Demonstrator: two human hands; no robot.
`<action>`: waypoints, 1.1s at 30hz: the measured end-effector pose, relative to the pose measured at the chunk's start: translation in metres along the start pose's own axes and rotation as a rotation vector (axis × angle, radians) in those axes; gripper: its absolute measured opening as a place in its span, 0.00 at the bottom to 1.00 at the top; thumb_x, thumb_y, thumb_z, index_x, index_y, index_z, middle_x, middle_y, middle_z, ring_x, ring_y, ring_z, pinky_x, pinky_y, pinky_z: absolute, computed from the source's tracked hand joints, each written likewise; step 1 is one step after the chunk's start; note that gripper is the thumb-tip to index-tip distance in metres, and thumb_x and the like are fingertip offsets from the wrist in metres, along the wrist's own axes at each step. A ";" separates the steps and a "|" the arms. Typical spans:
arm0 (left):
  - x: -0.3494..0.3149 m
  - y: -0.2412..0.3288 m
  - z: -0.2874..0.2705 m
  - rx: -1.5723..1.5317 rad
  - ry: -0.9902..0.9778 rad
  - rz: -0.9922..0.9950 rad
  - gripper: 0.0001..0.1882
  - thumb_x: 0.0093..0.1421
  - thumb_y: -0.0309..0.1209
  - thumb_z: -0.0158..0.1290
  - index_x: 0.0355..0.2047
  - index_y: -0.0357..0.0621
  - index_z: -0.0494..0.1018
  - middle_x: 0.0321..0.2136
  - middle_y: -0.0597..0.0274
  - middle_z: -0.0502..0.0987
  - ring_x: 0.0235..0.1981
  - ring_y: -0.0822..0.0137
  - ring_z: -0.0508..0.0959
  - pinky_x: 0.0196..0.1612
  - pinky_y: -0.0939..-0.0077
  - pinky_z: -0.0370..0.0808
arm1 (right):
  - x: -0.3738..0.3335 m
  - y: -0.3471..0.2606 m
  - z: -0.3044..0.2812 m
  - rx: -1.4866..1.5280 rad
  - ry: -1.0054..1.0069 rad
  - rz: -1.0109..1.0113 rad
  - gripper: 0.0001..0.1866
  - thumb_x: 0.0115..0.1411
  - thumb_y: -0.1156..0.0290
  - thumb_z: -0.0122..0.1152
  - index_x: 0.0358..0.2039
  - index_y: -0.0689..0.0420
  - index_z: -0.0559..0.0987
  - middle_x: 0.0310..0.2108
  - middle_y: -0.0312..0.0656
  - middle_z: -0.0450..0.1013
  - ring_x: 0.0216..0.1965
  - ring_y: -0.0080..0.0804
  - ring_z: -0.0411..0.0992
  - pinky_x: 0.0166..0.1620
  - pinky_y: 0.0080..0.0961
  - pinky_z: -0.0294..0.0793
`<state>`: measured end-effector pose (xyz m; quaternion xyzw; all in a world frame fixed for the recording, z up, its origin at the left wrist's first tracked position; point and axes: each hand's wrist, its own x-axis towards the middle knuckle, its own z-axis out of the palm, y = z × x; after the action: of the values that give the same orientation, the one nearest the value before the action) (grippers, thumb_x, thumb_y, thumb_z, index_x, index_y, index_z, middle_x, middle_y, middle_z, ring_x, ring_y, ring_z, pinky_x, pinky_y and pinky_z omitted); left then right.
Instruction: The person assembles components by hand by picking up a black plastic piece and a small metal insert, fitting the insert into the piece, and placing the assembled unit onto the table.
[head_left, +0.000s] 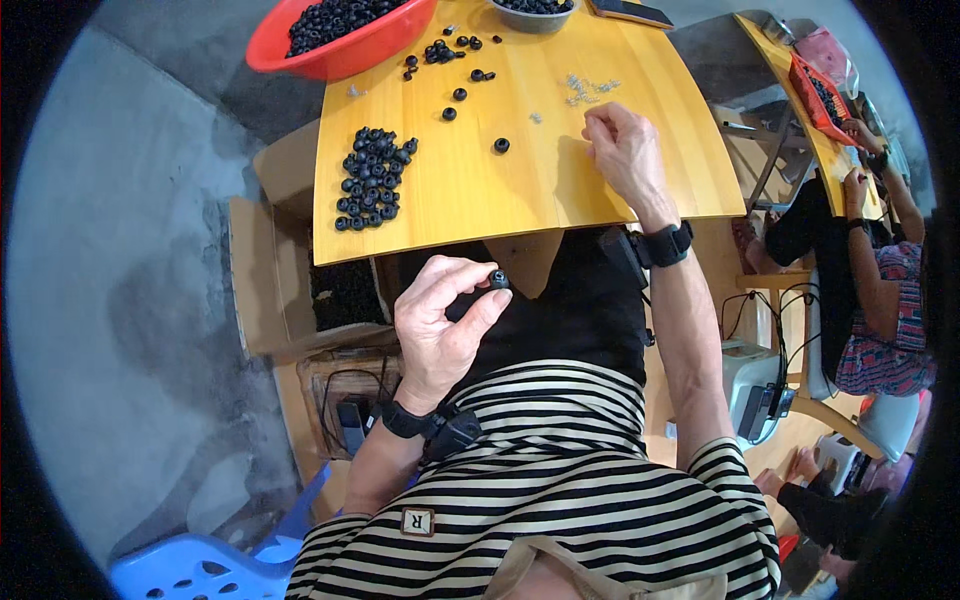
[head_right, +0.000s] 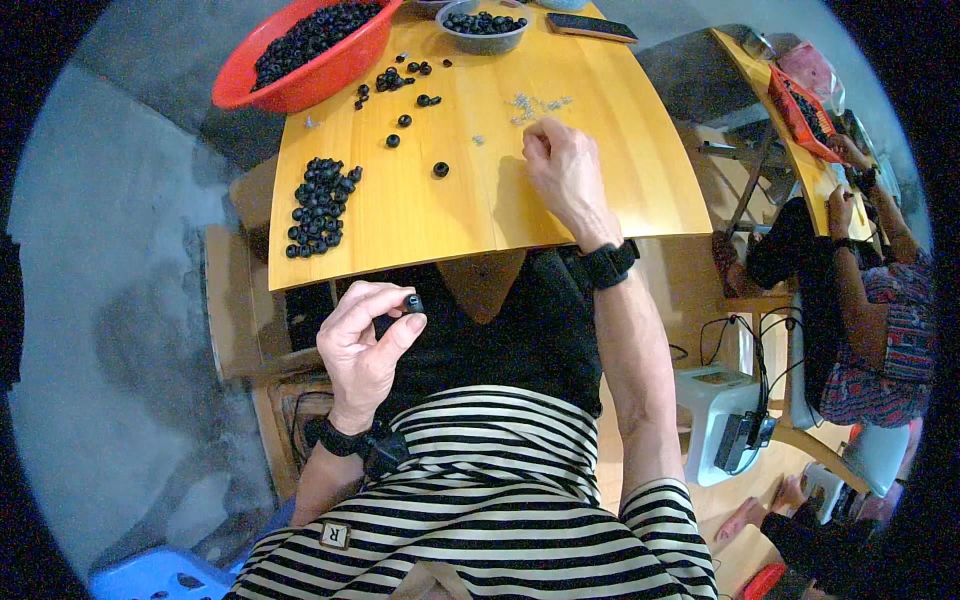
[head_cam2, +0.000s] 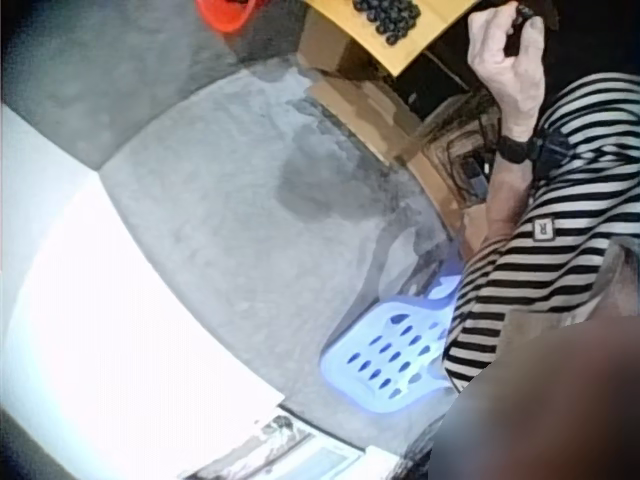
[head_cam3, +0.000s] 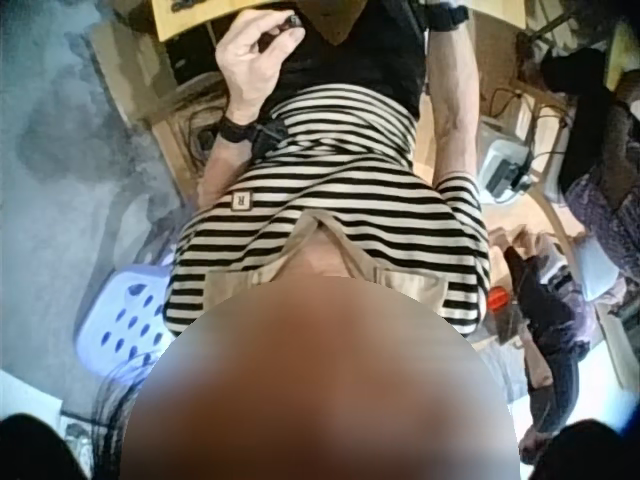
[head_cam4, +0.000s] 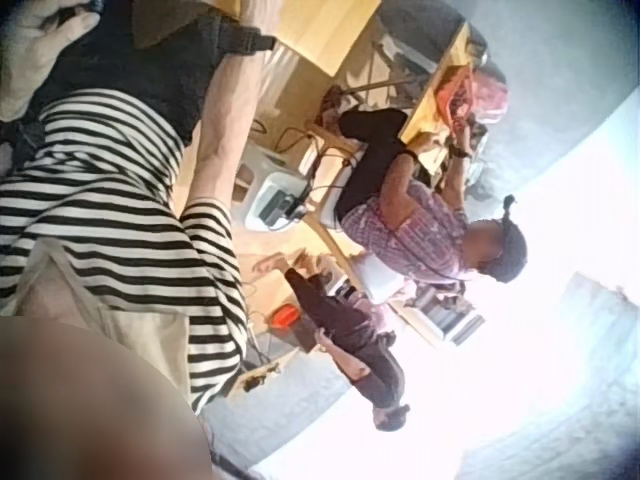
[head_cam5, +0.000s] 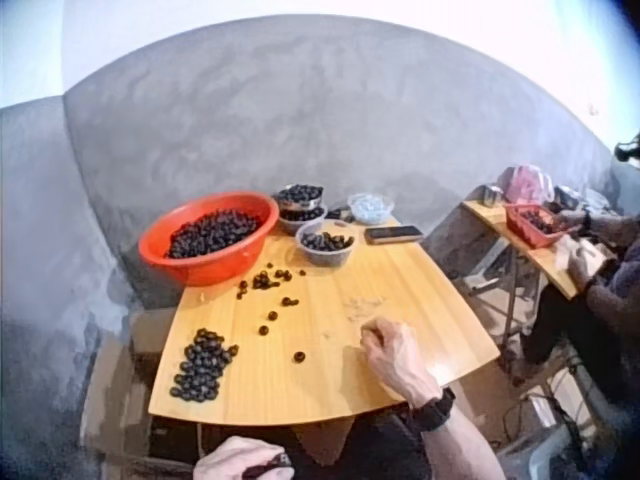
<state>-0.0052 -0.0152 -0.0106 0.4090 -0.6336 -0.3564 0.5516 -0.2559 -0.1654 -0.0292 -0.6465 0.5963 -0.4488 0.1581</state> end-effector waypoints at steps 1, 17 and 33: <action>0.000 -0.001 -0.001 0.001 -0.006 0.004 0.14 0.50 0.18 0.64 0.39 0.36 0.79 0.31 0.59 0.78 0.31 0.69 0.76 0.37 0.78 0.74 | -0.005 0.004 0.001 0.003 0.004 0.001 0.07 0.58 0.73 0.58 0.32 0.63 0.80 0.29 0.53 0.78 0.31 0.49 0.78 0.36 0.36 0.77; -0.001 0.003 0.000 -0.024 -0.053 -0.045 0.15 0.50 0.17 0.63 0.40 0.33 0.79 0.35 0.58 0.78 0.35 0.70 0.75 0.41 0.80 0.72 | 0.016 -0.022 0.045 -0.491 -0.268 -0.260 0.11 0.60 0.70 0.55 0.40 0.57 0.81 0.36 0.51 0.74 0.36 0.51 0.75 0.41 0.43 0.75; -0.003 0.004 -0.001 -0.019 -0.028 -0.030 0.15 0.51 0.16 0.62 0.41 0.33 0.78 0.34 0.59 0.77 0.33 0.71 0.75 0.40 0.80 0.72 | 0.022 -0.029 -0.023 -0.014 0.014 -0.002 0.09 0.56 0.77 0.59 0.37 0.63 0.81 0.34 0.48 0.79 0.31 0.34 0.79 0.37 0.28 0.78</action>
<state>-0.0041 -0.0111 -0.0080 0.4082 -0.6317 -0.3765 0.5409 -0.2574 -0.1712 0.0133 -0.6452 0.5998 -0.4492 0.1490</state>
